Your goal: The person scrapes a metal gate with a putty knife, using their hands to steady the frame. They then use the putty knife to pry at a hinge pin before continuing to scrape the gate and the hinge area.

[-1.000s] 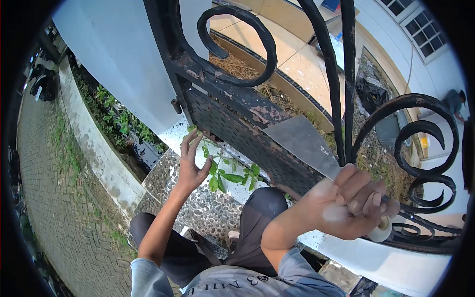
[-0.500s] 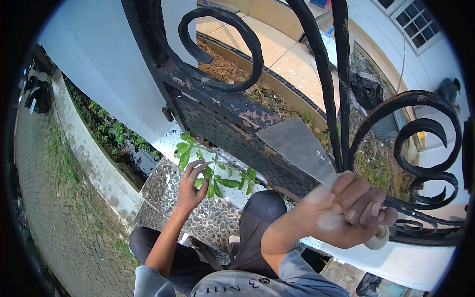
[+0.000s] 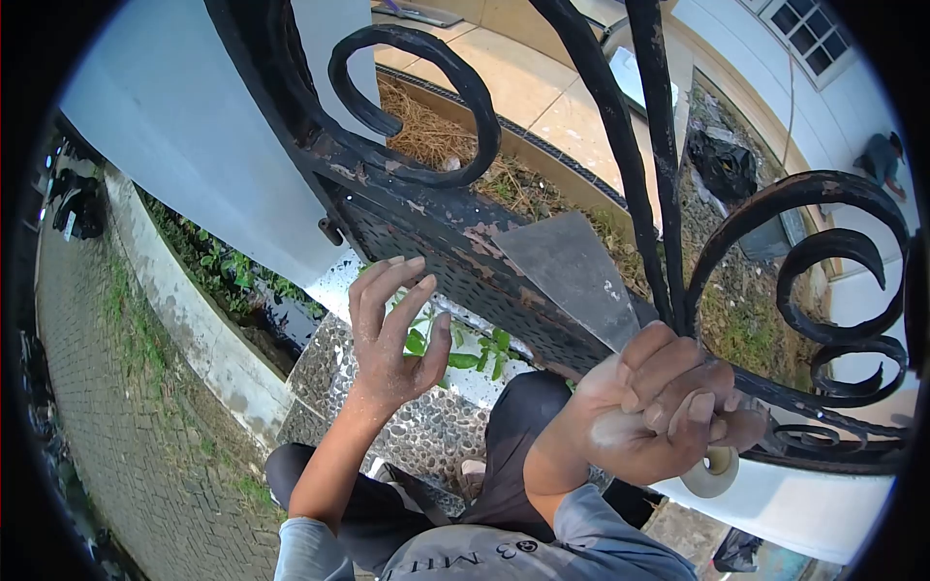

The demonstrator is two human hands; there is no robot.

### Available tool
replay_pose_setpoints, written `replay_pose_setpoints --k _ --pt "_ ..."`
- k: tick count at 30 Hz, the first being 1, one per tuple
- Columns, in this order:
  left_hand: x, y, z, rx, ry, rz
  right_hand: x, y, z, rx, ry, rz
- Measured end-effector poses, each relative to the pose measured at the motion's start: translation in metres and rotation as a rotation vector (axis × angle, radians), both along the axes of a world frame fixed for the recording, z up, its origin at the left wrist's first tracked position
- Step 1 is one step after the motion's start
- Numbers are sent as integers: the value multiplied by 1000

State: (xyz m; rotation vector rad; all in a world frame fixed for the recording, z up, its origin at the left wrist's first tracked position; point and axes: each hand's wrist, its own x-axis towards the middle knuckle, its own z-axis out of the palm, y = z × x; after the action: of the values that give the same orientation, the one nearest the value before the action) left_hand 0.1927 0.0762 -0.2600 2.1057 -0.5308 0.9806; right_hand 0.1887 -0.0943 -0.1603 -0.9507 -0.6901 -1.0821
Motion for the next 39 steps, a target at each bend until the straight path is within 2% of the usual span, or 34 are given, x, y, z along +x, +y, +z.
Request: replay_pose_setpoints --k 3,5,8,10,13,16,17,19,22,24,26,29,32,34,35,36,39 --pt "23 -9 23 67 -73 68 -7 6 4 121 53 -58" --pt "30 -10 26 104 -41 129 -11 5 6 63 82 -53" --pt "45 4 21 -28 -59 133 -9 8 6 31 108 -51" --pt "50 13 28 35 -55 173 -4 12 9 -68 148 -41" --pt "61 20 42 187 3 230 -2 17 -1 201 111 2" --pt "61 22 46 288 86 208 4 10 -1 -57 -8 127" --pt "60 23 49 288 102 196 -10 22 1 152 105 63" --pt "58 24 50 280 123 177 3 23 -8 -46 159 7" --pt "59 32 52 268 125 139 3 35 -2 1 167 12" --pt "56 37 46 230 106 128 9 39 2 -63 239 -37" --pt "55 40 38 174 50 130 11 40 0 -59 249 18" --pt "45 49 23 151 129 100 11 43 -1 44 165 31" --pt "39 49 11 165 185 107 18 49 -1 -46 284 -1" --pt "29 47 6 64 283 86 10 37 -1 15 143 186" --pt "24 46 1 35 330 81 17 46 -8 91 198 143" --pt "19 45 -4 6 372 74 30 56 -11 36 266 39" --pt "9 48 -22 -7 436 49 25 47 -10 14 226 103"
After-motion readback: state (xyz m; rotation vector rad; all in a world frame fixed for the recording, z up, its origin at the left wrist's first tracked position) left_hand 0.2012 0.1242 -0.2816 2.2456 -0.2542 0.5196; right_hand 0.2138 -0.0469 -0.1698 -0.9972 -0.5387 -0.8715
